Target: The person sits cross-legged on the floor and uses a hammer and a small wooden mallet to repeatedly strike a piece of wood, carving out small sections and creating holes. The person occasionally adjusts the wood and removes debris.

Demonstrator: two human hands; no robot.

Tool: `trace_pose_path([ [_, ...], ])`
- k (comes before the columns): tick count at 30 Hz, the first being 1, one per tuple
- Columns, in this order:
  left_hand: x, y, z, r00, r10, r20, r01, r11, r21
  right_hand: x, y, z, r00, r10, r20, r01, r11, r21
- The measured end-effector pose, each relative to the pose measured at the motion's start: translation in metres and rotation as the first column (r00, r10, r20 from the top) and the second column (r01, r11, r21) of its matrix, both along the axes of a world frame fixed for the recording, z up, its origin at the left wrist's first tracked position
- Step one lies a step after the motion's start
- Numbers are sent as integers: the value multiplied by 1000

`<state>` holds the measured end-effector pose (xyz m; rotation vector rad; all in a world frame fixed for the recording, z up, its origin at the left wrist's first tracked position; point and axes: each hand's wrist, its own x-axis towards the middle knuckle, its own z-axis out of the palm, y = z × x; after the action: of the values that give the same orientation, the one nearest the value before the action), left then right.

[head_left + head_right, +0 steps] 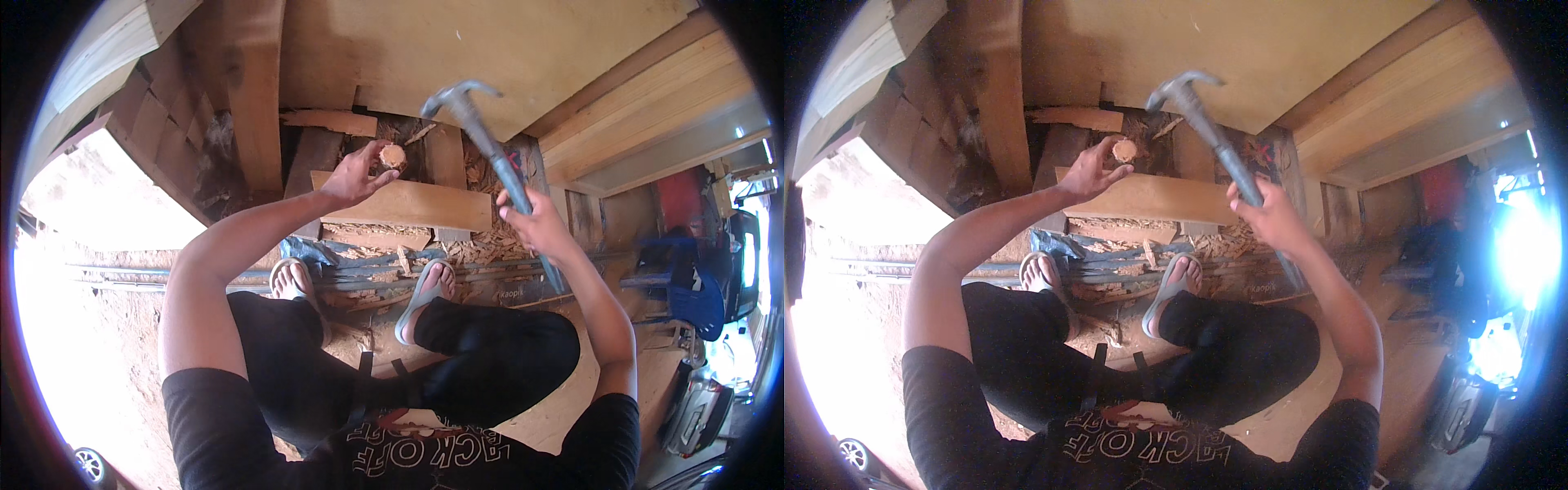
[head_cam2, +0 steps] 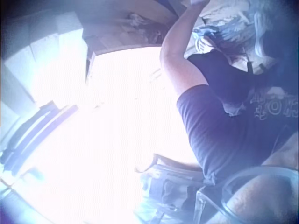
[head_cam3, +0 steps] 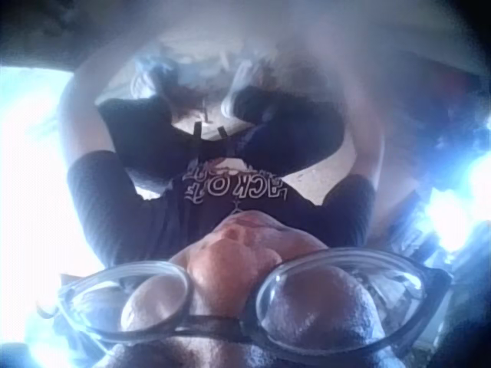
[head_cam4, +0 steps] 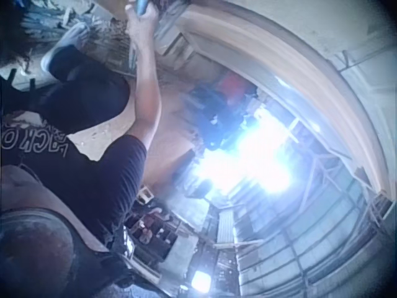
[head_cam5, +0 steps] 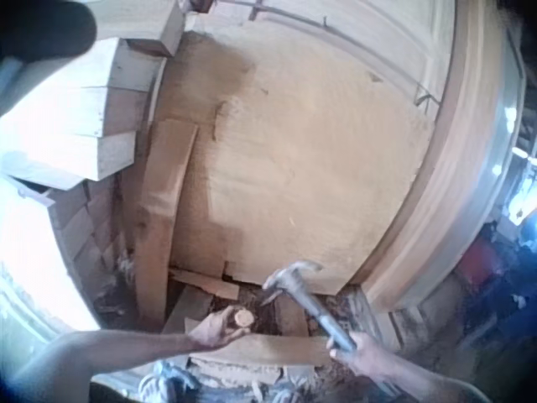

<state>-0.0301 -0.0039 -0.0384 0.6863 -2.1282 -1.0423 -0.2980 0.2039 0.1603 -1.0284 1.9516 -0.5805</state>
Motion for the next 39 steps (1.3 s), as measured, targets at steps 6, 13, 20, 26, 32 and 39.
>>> trace_pose_path([
  [6,8,-4,-6,987,-10,161,10,1000,0,19,13,-14,945,238,-226,-288,931,-226],
  [13,4,-15,-9,976,-5,217,49,979,-199,25,14,-38,842,218,-493,-251,968,-1],
  [20,3,-18,-16,990,-9,138,38,978,-206,21,19,-37,949,30,-315,-126,949,-290],
  [26,0,-15,-10,997,11,81,10,966,-257,20,11,-43,825,186,-533,-289,950,-115],
  [32,2,-21,-7,987,-73,144,97,981,-169,23,21,-27,926,-18,-377,-107,945,-309],
  [39,-1,-16,-10,993,-3,116,36,960,-277,31,15,-33,838,199,-509,-179,980,88],
])
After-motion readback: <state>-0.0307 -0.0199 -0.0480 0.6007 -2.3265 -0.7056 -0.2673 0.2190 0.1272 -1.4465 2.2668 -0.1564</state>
